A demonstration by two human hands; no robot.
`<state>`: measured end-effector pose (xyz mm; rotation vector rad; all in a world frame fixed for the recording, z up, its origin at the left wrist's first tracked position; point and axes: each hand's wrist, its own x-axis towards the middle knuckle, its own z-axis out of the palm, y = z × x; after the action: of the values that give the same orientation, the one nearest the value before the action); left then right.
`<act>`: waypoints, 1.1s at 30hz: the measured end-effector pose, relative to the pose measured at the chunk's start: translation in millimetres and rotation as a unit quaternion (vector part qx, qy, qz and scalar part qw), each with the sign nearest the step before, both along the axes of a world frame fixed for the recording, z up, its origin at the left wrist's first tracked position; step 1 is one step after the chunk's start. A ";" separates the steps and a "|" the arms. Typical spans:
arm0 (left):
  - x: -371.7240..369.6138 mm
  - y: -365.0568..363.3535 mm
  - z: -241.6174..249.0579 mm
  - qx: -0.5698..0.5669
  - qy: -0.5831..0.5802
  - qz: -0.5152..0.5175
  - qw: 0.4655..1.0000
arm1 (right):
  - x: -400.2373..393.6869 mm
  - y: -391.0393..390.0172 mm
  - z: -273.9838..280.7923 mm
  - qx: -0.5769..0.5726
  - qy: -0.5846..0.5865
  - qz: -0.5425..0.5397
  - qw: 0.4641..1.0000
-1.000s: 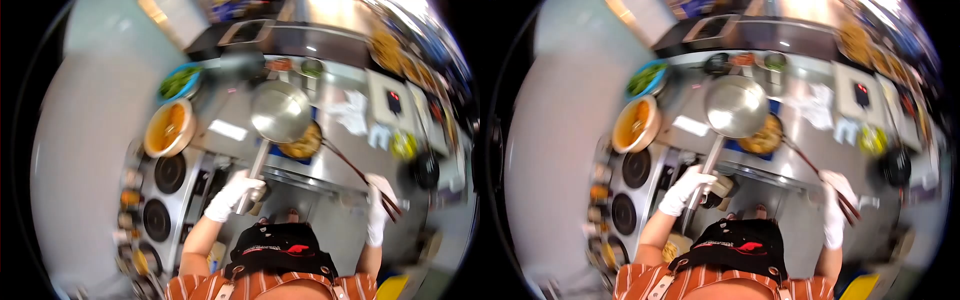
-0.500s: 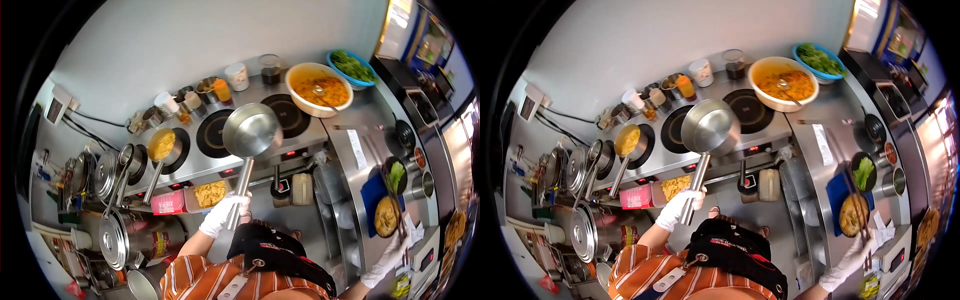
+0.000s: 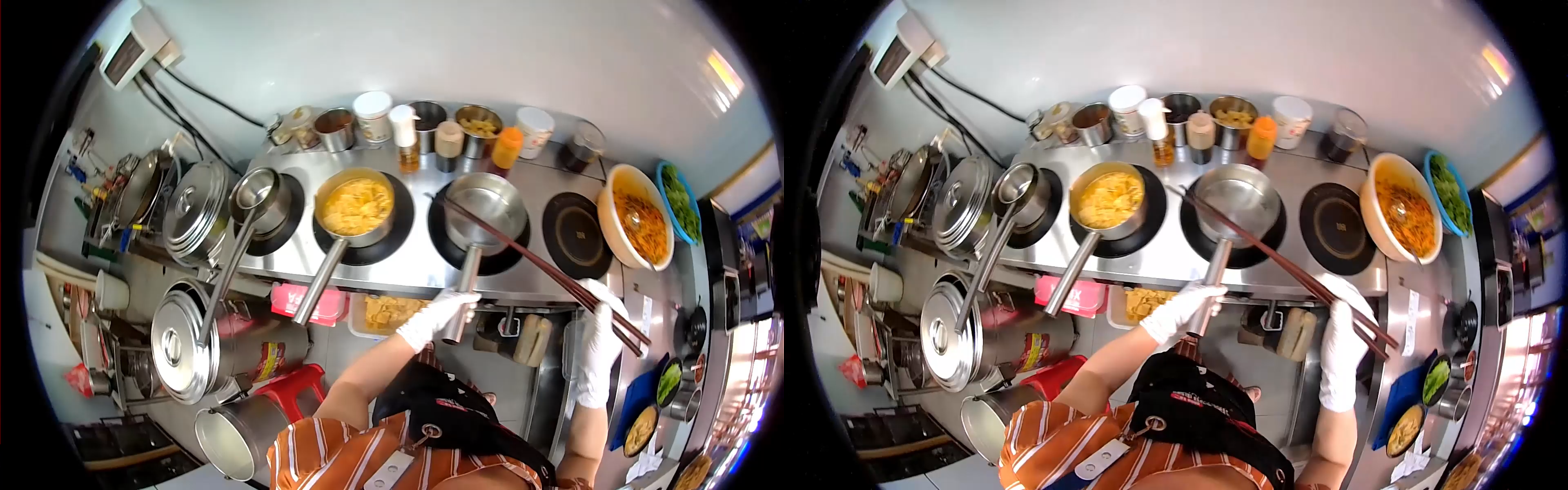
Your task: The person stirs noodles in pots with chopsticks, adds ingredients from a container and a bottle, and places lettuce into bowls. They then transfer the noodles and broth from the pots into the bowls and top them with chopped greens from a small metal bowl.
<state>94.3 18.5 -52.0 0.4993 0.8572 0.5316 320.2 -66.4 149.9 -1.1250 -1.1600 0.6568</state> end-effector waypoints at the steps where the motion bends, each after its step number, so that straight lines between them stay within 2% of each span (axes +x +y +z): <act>1: -4.2 3.3 2.7 -0.008 -0.002 0.000 1.000 | -24.4 25.5 4.7 -0.014 -0.022 0.044 0.999; 2: -13.9 6.1 21.2 0.000 0.031 -0.028 0.999 | -47.0 49.8 3.8 -0.028 -0.035 0.081 0.996; 3: -24.8 12.4 1.4 0.045 0.051 -0.086 0.994 | -68.6 72.6 0.2 -0.041 -0.049 0.116 0.991; 4: -38.4 4.6 8.7 0.140 0.185 -0.063 0.971 | -89.9 93.4 -0.8 -0.054 -0.054 0.151 0.986; 5: -55.3 -4.2 30.1 0.230 0.315 -0.040 0.920 | -109.6 112.7 -2.6 -0.066 -0.060 0.185 0.979; 6: -81.7 -8.9 65.2 0.271 0.367 -0.047 0.889 | -126.1 130.4 -8.8 -0.065 -0.064 0.209 0.974; 7: -104.5 -24.9 52.3 0.309 0.407 0.049 0.858 | -141.8 147.2 -15.7 -0.062 -0.068 0.231 0.968; 8: -133.0 -35.8 47.7 0.370 0.384 0.153 0.832 | -159.0 160.6 -20.0 -0.055 -0.074 0.242 0.966; 9: -165.1 -41.7 63.3 0.397 0.434 0.191 0.786 | -173.6 172.9 -25.7 -0.057 -0.090 0.262 0.959; 10: -190.4 -47.5 82.7 0.345 0.394 0.264 0.810 | -188.0 183.3 -30.8 -0.059 -0.088 0.291 0.951; 11: -213.9 -52.9 95.1 0.367 0.473 0.289 0.747 | -200.7 190.2 -35.6 -0.061 -0.085 0.319 0.942; 12: -235.0 -58.0 97.4 0.336 0.464 0.333 0.749 | -211.5 193.7 -39.3 -0.056 -0.095 0.340 0.934; 13: -257.9 -62.6 82.4 0.332 0.476 0.364 0.728 | -219.5 198.4 -42.5 -0.047 -0.104 0.360 0.926; 14: -270.8 -64.6 75.9 0.307 0.461 0.409 0.726 | -220.6 205.9 -53.3 0.035 -0.182 0.355 0.916; 19: -306.0 -66.1 51.8 0.254 0.417 0.449 0.748 | -179.3 213.2 -8.4 -0.062 -0.228 0.279 0.931; 20: -307.8 -62.4 49.6 0.234 0.407 0.448 0.761 | -170.7 216.8 -5.5 -0.015 -0.258 0.267 0.928; 21: -310.0 -58.7 47.7 0.216 0.398 0.445 0.773 | -165.4 219.9 0.8 -0.027 -0.279 0.262 0.924; 23: -316.1 -51.6 41.6 0.237 0.424 0.425 0.764 | -172.6 220.8 16.5 -0.029 -0.264 0.270 0.926; 25: -322.6 -45.2 38.7 0.242 0.423 0.369 0.791 | -184.0 222.4 29.8 -0.054 -0.258 0.283 0.922; 27: -329.2 -41.3 28.9 0.234 0.416 0.363 0.800 | -199.7 225.6 36.5 -0.077 -0.217 0.322 0.918; 28: -331.9 -39.8 24.5 0.232 0.409 0.336 0.816 | -207.5 232.7 29.9 -0.066 -0.154 0.368 0.915; 29: -334.9 -38.2 18.9 0.229 0.400 0.308 0.832 | -218.4 236.8 29.5 -0.103 -0.118 0.377 0.913; 31: -339.9 -37.2 -2.0 0.218 0.364 0.284 0.860 | -235.0 261.9 16.2 -0.095 -0.129 0.410 0.898; 33: -333.6 -33.4 3.6 0.147 0.354 0.253 0.889 | -252.7 281.9 8.5 -0.113 -0.124 0.398 0.902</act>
<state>-239.3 -15.0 -48.4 0.7723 1.6450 0.9966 67.4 215.5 158.4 -0.9112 -1.8237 1.3308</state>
